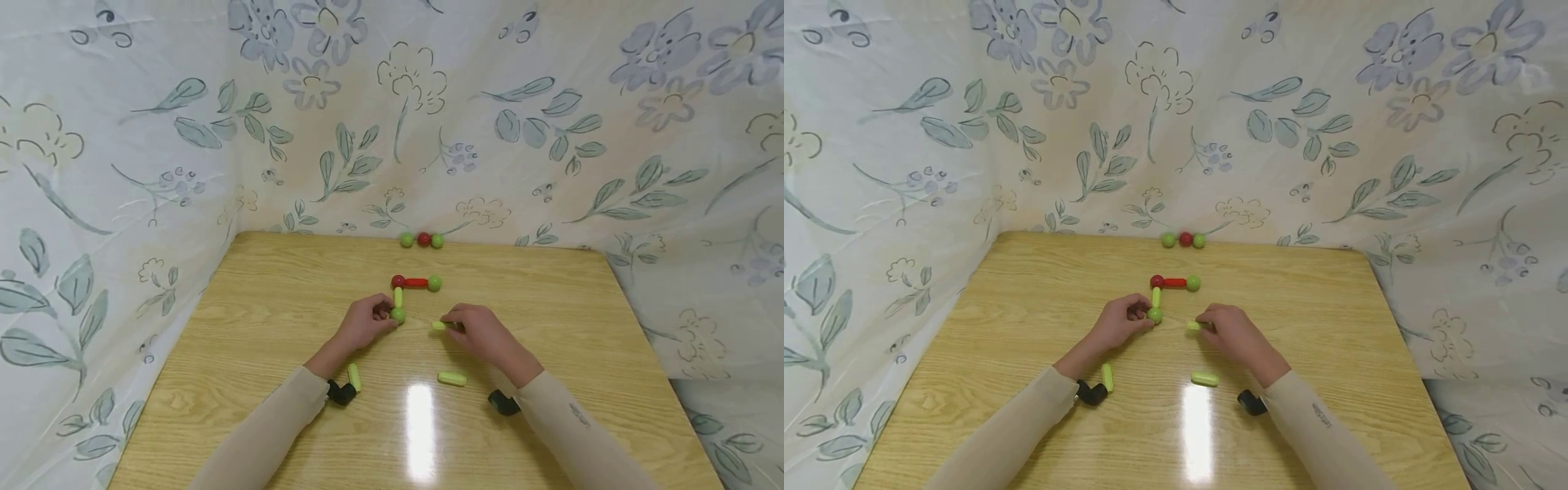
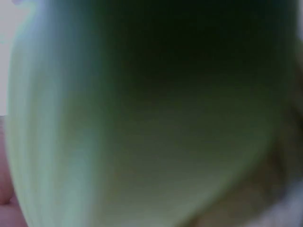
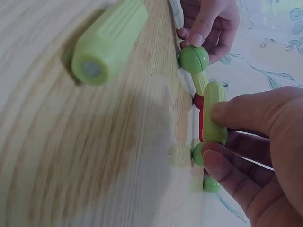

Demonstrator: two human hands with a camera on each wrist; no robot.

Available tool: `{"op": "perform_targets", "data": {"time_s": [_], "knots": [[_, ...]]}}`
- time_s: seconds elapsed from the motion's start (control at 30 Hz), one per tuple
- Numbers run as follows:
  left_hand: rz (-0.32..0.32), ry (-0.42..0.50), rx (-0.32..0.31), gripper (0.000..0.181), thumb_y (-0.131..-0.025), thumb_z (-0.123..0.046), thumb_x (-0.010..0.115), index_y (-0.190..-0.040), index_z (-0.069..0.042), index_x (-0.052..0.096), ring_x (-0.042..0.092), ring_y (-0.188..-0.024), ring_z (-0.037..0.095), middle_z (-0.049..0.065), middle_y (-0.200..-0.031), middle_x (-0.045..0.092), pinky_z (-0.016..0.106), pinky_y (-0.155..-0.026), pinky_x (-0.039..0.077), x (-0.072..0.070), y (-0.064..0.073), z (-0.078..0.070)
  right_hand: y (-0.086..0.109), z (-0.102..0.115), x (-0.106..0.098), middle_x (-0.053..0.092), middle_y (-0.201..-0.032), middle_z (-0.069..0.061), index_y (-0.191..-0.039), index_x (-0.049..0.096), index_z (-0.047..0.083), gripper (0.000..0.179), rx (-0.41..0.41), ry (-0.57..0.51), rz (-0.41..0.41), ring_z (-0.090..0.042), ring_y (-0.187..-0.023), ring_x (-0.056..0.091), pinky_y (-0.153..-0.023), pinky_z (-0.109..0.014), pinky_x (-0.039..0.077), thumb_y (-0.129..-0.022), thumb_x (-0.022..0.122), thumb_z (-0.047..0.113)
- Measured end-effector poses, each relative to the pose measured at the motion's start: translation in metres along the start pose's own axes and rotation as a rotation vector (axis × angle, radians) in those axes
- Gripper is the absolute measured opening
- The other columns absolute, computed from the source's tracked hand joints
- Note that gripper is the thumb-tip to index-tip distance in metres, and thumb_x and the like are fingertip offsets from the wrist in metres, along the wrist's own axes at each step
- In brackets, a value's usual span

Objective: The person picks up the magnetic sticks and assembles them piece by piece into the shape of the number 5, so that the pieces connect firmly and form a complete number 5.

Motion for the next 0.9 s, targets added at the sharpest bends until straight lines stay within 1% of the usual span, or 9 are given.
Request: {"op": "perform_targets", "data": {"time_s": [0.13, 0.33, 0.63, 0.73, 0.9], "knots": [[-0.005, -0.005, -0.006, 0.025, -0.095, -0.014, 0.087, -0.115, -0.01, 0.074, 0.063, -0.089, 0.015, 0.0, -0.102, 0.071, 0.033, -0.082, 0.056, 0.001, 0.0, 0.0, -0.006, 0.003, -0.001, 0.073, -0.107, -0.001, -0.119, 0.082, 0.005, 0.021, 0.015, -0.005, 0.01, -0.012, -0.082, 0.058, -0.074, -0.032, 0.055, -0.098, 0.082, 0.007], [-0.008, -0.004, -0.014, 0.024, -0.095, -0.015, 0.087, -0.115, -0.011, 0.074, 0.063, -0.088, 0.015, -0.001, -0.101, 0.071, 0.033, -0.081, 0.056, 0.0, 0.0, 0.0, -0.017, 0.003, -0.001, 0.074, -0.108, -0.002, -0.118, 0.082, 0.006, 0.02, 0.003, 0.016, 0.021, -0.011, -0.082, 0.06, -0.074, -0.031, 0.056, -0.098, 0.081, 0.007], [-0.007, -0.003, -0.036, 0.023, -0.095, -0.013, 0.087, -0.115, -0.01, 0.074, 0.064, -0.09, 0.014, -0.001, -0.104, 0.071, 0.032, -0.082, 0.056, 0.001, -0.002, 0.0, -0.031, 0.003, 0.002, 0.073, -0.103, -0.001, -0.117, 0.082, 0.006, 0.018, -0.022, 0.025, 0.043, -0.011, -0.081, 0.06, -0.074, -0.03, 0.056, -0.099, 0.081, 0.008], [-0.006, -0.002, -0.034, 0.024, -0.095, -0.013, 0.087, -0.115, -0.01, 0.074, 0.064, -0.09, 0.014, 0.0, -0.104, 0.072, 0.031, -0.082, 0.056, 0.001, -0.002, 0.0, -0.036, 0.003, 0.003, 0.073, -0.103, -0.001, -0.117, 0.082, 0.006, 0.019, -0.028, 0.04, 0.052, -0.012, -0.083, 0.061, -0.075, -0.031, 0.056, -0.098, 0.081, 0.008], [-0.01, 0.004, -0.028, 0.024, -0.095, -0.013, 0.087, -0.115, -0.01, 0.074, 0.064, -0.09, 0.015, 0.0, -0.105, 0.072, 0.031, -0.082, 0.056, 0.002, -0.002, -0.001, -0.044, 0.004, 0.004, 0.074, -0.105, -0.003, -0.116, 0.082, 0.005, 0.018, -0.06, 0.062, 0.062, -0.014, -0.087, 0.064, -0.079, -0.034, 0.057, -0.098, 0.081, 0.009]]}}
Point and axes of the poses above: each hand's wrist, its own y-axis away from the middle knuckle, its own x-axis out of the palm, z = x × y, the point moved 1 cm from there along -y, towards the middle knuckle
